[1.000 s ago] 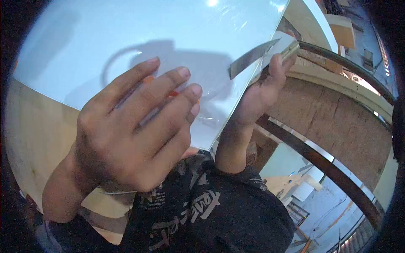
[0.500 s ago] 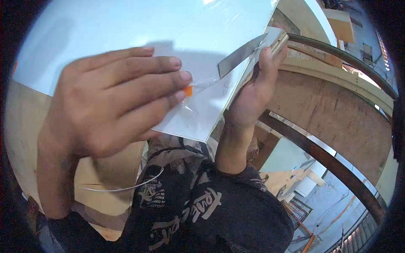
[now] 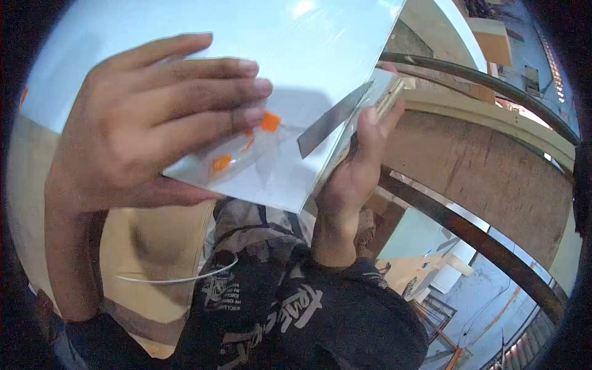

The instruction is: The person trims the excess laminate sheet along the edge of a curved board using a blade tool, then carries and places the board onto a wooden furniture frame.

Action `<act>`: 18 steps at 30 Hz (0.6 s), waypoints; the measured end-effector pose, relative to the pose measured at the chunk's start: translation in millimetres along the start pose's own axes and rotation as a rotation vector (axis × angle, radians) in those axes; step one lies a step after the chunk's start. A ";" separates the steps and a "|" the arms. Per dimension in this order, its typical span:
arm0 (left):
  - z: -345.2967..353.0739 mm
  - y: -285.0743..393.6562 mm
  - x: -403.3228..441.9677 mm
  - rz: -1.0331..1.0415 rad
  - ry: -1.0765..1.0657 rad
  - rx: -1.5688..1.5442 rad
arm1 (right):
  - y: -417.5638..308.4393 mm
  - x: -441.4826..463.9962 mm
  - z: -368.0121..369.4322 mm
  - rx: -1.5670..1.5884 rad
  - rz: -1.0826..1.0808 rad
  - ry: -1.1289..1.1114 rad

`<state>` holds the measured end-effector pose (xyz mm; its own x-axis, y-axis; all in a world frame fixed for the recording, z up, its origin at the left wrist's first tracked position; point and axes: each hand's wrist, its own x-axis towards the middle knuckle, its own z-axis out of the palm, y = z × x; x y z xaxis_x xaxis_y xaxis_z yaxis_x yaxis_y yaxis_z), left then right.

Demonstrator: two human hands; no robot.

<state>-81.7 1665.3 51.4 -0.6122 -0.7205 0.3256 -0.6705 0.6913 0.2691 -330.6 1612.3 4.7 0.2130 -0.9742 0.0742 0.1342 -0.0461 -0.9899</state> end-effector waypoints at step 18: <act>15.0 41.2 3.0 -0.024 0.089 0.168 | -15.4 -39.1 3.5 0.089 0.077 0.038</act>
<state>-117.4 1690.9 49.9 -0.5606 -0.7239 0.4022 -0.7495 0.6501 0.1254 -337.5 1652.0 17.5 0.1890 -0.9819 -0.0081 0.2045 0.0474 -0.9777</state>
